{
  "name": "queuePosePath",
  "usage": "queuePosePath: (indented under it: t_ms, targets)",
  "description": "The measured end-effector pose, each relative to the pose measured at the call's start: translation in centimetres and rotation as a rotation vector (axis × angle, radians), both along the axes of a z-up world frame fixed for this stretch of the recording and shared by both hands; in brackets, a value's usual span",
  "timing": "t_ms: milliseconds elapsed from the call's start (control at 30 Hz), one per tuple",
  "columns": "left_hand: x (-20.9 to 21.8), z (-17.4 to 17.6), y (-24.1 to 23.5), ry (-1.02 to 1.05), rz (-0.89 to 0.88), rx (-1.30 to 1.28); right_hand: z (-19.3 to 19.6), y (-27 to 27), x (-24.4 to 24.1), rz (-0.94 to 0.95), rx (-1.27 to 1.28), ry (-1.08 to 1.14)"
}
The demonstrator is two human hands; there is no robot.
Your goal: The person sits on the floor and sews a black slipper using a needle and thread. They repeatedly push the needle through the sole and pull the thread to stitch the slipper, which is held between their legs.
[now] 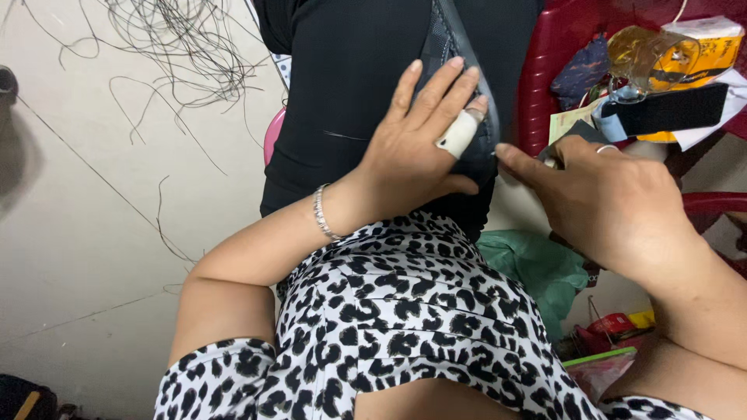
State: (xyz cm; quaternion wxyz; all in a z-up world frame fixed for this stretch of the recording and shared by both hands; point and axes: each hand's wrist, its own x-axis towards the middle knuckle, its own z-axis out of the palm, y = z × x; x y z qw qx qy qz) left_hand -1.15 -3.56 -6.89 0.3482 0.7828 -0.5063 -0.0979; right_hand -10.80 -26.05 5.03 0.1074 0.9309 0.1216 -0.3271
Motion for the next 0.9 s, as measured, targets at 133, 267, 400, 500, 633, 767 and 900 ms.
queuePosePath:
  t_ms: [133,267,400,500,633,767,900]
  targets:
    - [-1.0,-1.3,-0.9,-0.006,0.067,0.006,-0.3,0.9,-0.2,0.157,-0.121,-0.252]
    - [-0.5,-2.4,-0.1,0.06,0.029,-0.089,-2.3,-0.2,1.1,0.019,0.222,-0.186]
    - [-0.1,-2.8,0.2,0.024,-0.022,-0.04,-3.6,0.0,0.6,-0.062,0.291,-0.133]
    - [-0.4,-3.4,0.2,0.028,-0.038,-0.018,-4.1,0.6,0.9,-0.049,0.349,-0.264]
    - [0.3,-4.5,0.2,0.112,-0.03,-0.197,-6.1,1.5,1.4,-0.063,0.401,-0.273]
    - [1.2,-3.8,0.1,0.187,-0.027,-0.235,-7.2,1.7,1.1,-0.175,0.553,-0.398]
    - [0.6,-4.1,-0.7,0.123,-0.04,-0.207,-6.8,0.5,-0.3,-0.109,0.58,-0.565]
